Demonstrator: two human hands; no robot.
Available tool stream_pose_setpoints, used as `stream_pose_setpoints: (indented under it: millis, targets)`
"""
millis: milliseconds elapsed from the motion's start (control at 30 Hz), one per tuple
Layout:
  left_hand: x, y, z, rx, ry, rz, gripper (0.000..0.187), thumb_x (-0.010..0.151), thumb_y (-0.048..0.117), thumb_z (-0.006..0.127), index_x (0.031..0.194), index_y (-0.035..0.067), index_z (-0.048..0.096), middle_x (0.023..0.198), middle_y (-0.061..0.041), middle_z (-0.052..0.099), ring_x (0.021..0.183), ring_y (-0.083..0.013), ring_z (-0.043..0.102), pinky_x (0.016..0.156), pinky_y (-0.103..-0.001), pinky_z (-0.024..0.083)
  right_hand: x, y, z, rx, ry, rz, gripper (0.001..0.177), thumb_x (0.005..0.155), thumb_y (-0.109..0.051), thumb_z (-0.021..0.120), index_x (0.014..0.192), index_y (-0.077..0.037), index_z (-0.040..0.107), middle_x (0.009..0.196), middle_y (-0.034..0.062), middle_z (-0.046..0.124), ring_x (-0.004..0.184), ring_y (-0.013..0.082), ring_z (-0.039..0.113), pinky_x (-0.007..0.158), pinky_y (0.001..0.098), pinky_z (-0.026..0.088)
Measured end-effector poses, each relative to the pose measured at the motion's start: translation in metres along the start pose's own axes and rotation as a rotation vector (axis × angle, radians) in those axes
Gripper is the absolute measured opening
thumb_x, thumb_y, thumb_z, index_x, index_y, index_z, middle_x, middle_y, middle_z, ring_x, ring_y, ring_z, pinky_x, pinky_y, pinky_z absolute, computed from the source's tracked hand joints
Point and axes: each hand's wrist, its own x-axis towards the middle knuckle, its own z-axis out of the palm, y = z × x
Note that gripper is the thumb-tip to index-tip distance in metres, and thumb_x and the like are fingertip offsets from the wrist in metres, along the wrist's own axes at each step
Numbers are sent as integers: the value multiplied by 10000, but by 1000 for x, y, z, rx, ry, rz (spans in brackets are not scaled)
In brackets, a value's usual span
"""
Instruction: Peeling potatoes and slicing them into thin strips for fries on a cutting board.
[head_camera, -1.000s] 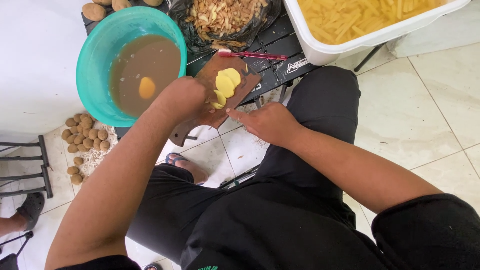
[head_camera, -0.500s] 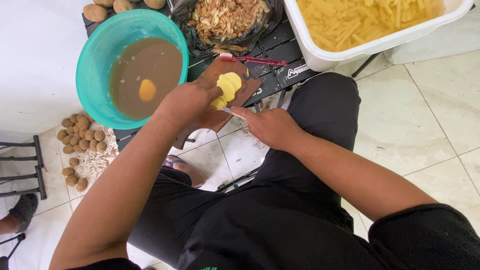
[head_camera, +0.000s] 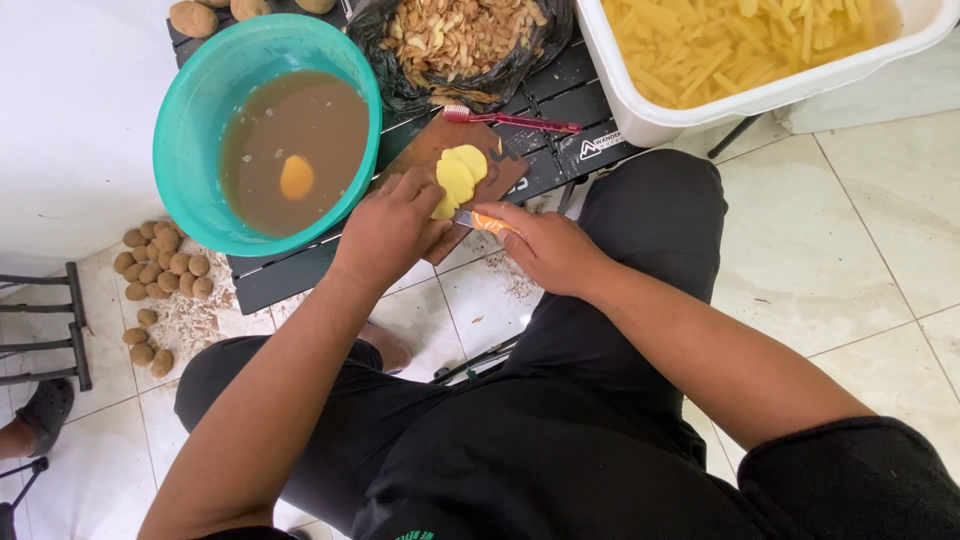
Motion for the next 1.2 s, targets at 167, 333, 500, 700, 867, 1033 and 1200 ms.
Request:
stream_pose_setpoints:
  millis: [167, 333, 500, 700, 867, 1033, 1200]
  targets:
    - [-14, 7, 20, -7, 80, -89, 317, 935, 472, 735, 1119, 218, 694, 1060, 19, 617, 960, -185, 658, 747, -275, 570, -2, -3, 0, -19, 6, 0, 468, 1012, -276, 420, 1469, -282, 521, 887, 219, 755, 845, 463, 716, 762, 511, 545]
    - [-21, 16, 15, -150, 86, -218, 283, 978, 430, 736, 1115, 182, 731, 1045, -19, 654, 976, -210, 670, 813, -295, 558, -2, -4, 2, -69, 32, -24, 469, 1019, -275, 397, 1474, -284, 510, 867, 223, 754, 808, 461, 721, 750, 514, 549]
    - [-30, 19, 8, -198, 82, -266, 262, 991, 369, 712, 1165, 175, 728, 1091, -31, 664, 1021, -244, 669, 868, -367, 541, -3, 1, 8, -153, 67, -33, 474, 1027, -284, 387, 1489, -274, 495, 833, 237, 745, 774, 471, 717, 722, 531, 552]
    - [-32, 20, -8, -474, -2, -348, 258, 961, 198, 757, 1201, 113, 717, 1133, -86, 661, 1071, -290, 677, 954, -404, 541, -3, 5, 10, -197, 112, -49, 483, 1025, -288, 381, 1499, -269, 471, 800, 242, 737, 757, 470, 716, 720, 532, 551]
    - [-33, 16, -14, -589, 23, -344, 252, 944, 109, 738, 1196, 109, 723, 1130, -75, 665, 1087, -308, 667, 961, -412, 543, -3, 6, 10, -146, 134, -74, 473, 1024, -288, 392, 1487, -267, 491, 823, 232, 744, 781, 460, 718, 726, 519, 555]
    - [-35, 14, -12, -804, 71, -394, 284, 901, 26, 743, 1174, 102, 739, 1049, -69, 673, 941, -265, 685, 842, -388, 578, -7, -8, 3, -27, 213, -82, 474, 1009, -264, 436, 1476, -301, 504, 781, 219, 729, 815, 459, 702, 743, 511, 553]
    - [-37, 13, -14, -903, 112, -495, 252, 898, 12, 731, 1128, 108, 768, 882, -65, 676, 805, -220, 680, 710, -319, 574, -6, -5, 6, 28, 245, -109, 456, 1003, -241, 457, 1449, -264, 546, 841, 216, 741, 820, 462, 706, 730, 516, 551]
